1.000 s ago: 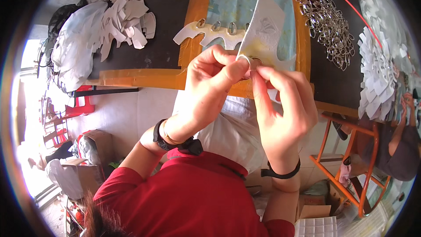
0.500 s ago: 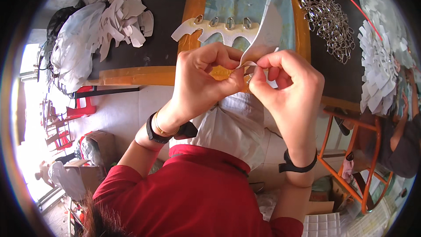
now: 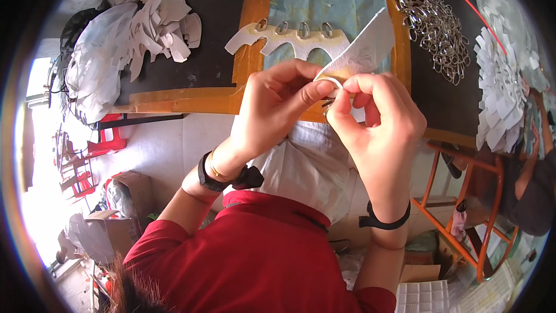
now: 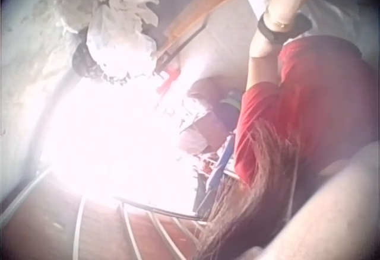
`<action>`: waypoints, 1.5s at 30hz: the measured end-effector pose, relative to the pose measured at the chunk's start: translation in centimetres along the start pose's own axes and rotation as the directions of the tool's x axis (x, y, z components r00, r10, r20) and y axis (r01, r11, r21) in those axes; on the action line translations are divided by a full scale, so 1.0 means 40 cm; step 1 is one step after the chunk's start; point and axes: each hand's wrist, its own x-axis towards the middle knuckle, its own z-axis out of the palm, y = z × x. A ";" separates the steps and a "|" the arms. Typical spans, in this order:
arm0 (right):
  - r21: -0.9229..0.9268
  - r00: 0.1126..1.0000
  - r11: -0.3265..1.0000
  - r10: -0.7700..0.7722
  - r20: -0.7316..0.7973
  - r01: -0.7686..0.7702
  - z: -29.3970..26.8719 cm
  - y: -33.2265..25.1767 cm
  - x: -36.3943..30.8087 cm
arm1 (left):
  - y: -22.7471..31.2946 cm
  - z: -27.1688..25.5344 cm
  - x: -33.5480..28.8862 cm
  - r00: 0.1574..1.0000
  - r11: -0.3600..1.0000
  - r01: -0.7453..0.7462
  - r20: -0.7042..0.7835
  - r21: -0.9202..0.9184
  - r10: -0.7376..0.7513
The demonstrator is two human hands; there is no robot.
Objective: Applying glue with a brush and assembling shoe upper components.
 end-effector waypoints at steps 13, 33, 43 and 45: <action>0.265 0.976 0.949 0.198 -0.087 -0.169 0.004 -0.020 -0.017 | -0.031 0.022 0.016 0.989 0.987 -0.026 -0.150 -0.160 0.001; 0.475 0.787 0.632 0.425 0.448 -0.612 -0.049 0.049 0.017 | -0.001 0.002 0.012 0.994 0.865 -0.101 0.025 0.491 0.102; 0.429 0.888 0.783 0.441 0.128 -0.451 -0.001 0.014 -0.020 | -0.007 0.010 0.012 0.991 0.960 -0.082 -0.076 0.266 0.106; 0.422 0.892 0.790 0.430 0.137 -0.445 -0.005 0.016 -0.021 | -0.008 0.013 0.009 0.979 0.914 -0.148 -0.073 0.379 0.189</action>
